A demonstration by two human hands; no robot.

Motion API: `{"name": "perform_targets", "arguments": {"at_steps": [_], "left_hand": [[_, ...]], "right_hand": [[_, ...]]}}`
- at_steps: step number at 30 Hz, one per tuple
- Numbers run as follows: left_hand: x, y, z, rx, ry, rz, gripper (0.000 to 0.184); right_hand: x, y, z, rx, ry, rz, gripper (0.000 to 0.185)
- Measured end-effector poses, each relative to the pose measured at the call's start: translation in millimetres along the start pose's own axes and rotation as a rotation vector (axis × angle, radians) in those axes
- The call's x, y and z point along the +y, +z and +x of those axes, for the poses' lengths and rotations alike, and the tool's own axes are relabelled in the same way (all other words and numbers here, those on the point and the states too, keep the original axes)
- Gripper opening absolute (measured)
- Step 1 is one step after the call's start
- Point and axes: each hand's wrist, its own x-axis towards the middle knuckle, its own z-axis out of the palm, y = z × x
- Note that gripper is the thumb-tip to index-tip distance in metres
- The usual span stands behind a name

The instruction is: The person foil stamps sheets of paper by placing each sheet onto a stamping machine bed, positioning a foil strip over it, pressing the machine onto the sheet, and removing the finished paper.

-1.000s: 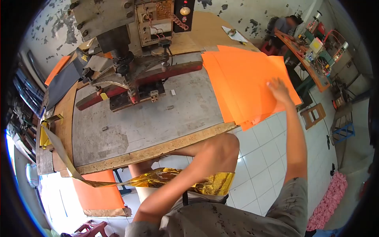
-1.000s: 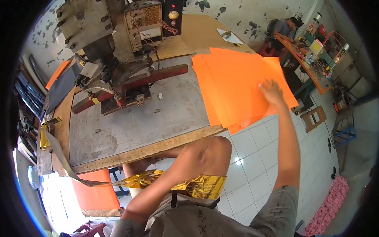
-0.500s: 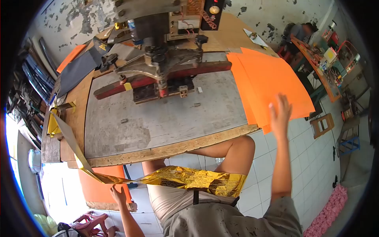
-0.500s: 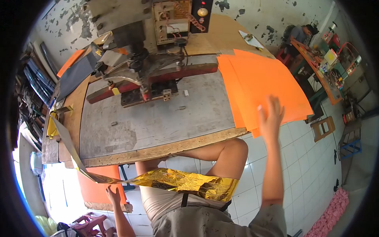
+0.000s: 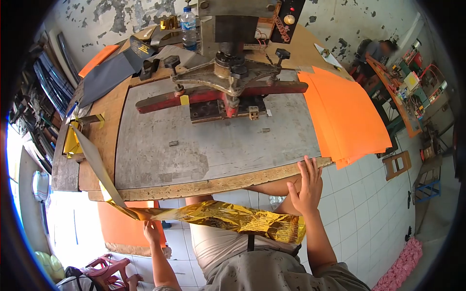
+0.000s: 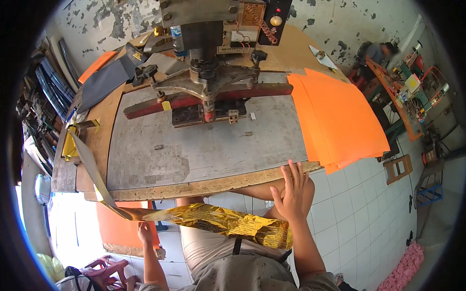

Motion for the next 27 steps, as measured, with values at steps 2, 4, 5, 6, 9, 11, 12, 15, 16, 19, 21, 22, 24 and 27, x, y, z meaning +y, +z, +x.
{"name": "perform_targets", "arguments": {"at_steps": [2, 4, 5, 6, 9, 11, 12, 15, 16, 19, 21, 22, 24, 27], "left_hand": [[1, -10, 5, -0.019, -0.072, -0.015, 0.024], [-34, 10, 12, 0.157, -0.072, -0.189, 0.028], [-38, 11, 12, 0.147, -0.146, -0.262, 0.03], [-43, 11, 13, 0.139, -0.218, -0.337, 0.032], [-61, 16, 22, 0.072, -0.324, -0.587, 0.032], [-67, 12, 26, -0.022, -0.464, -0.76, 0.033], [-72, 7, 26, -0.064, -0.535, -0.845, 0.034], [-90, -25, 20, -0.075, -0.678, -1.128, 0.037], [-94, -37, 16, -0.034, -0.723, -1.195, 0.039], [-93, -91, 11, 0.409, -0.618, -0.959, 0.04], [-80, -137, 2, 0.56, -0.502, -0.877, 0.038], [-70, -161, -6, 0.559, -0.423, -0.853, 0.038], [-21, -197, -21, 0.649, -0.32, -0.819, 0.036], [86, -241, -57, 0.777, -0.182, -0.838, 0.049]], "right_hand": [[0, 0, 0, -0.007, 0.0, 0.003, 0.066], [0, 0, 0, -0.009, -0.004, 0.003, 0.066], [1, 1, 0, -0.008, -0.007, 0.003, 0.066], [1, 1, 0, -0.008, -0.01, 0.002, 0.066], [3, 2, -2, -0.014, -0.009, 0.022, 0.066], [5, 2, -2, -0.035, -0.01, 0.068, 0.069], [6, 1, -2, -0.035, -0.016, 0.047, 0.068], [2, -5, 1, -0.041, -0.024, 0.011, 0.064], [3, -8, 1, -0.037, -0.026, 0.011, 0.063], [-8, -13, 1, 0.073, -0.032, 0.045, 0.052], [-40, -23, 5, 0.129, -0.091, 0.159, 0.048], [-58, -23, 5, 0.16, -0.116, 0.211, 0.046], [-98, -10, 7, 0.07, -0.309, 0.568, 0.04], [-177, -1, 12, -0.274, -0.61, 0.925, 0.049]]}}
